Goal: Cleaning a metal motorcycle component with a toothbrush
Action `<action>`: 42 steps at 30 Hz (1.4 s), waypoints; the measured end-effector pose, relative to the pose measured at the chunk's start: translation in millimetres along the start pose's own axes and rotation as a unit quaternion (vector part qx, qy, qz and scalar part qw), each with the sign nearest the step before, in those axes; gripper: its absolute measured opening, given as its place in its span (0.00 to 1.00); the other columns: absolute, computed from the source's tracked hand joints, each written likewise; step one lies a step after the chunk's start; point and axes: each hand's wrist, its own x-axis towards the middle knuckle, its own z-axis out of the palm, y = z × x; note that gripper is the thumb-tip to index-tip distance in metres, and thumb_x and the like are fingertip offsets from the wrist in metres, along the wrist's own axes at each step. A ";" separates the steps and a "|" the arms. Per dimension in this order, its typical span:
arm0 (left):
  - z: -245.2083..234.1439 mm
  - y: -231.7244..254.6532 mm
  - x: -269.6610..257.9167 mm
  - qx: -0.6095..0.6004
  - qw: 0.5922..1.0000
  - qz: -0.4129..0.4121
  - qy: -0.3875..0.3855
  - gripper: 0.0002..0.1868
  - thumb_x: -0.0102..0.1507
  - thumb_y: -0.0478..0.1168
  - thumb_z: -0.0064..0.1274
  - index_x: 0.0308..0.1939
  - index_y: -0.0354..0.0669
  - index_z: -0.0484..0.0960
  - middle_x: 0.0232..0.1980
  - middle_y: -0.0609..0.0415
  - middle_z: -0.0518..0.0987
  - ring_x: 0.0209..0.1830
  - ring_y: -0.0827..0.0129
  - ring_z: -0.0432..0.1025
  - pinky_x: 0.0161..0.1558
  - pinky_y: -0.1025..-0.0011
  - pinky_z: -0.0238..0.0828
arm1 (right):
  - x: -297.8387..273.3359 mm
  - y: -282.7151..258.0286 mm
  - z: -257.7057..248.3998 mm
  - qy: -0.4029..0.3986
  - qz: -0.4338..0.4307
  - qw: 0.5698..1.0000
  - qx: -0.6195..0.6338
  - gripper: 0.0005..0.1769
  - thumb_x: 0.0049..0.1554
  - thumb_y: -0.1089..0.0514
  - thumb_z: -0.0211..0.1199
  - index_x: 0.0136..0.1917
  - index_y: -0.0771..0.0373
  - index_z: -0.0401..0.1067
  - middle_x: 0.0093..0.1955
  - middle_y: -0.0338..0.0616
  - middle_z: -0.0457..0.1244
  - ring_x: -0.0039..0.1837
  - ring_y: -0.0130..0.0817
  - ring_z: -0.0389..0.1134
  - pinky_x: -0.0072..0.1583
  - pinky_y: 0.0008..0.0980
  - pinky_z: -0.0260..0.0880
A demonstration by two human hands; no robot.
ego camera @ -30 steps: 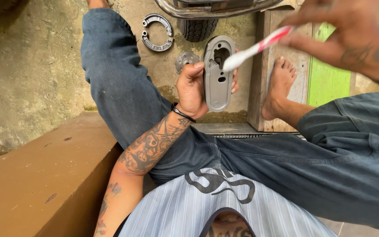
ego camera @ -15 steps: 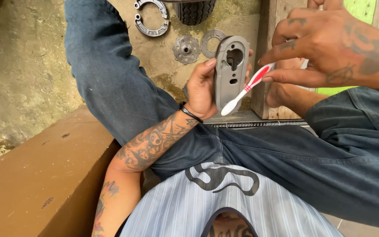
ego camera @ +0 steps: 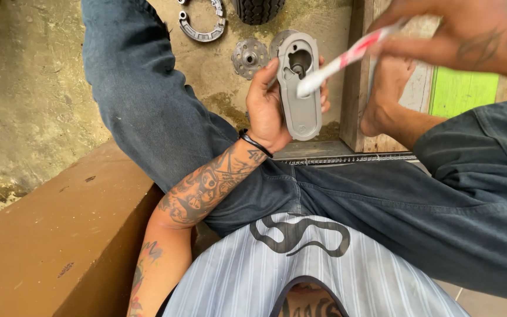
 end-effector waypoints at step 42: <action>7.4 -1.6 -10.4 -0.025 0.998 -0.057 0.021 0.36 0.67 0.62 0.42 0.60 0.31 0.78 0.45 0.43 0.82 0.39 0.56 0.75 0.42 0.59 0.72 | 16.0 -40.2 -22.7 0.034 -0.182 0.977 -0.101 0.19 0.59 0.44 0.67 0.55 0.57 0.83 0.42 0.43 0.67 0.44 0.44 0.68 0.50 0.41 0.65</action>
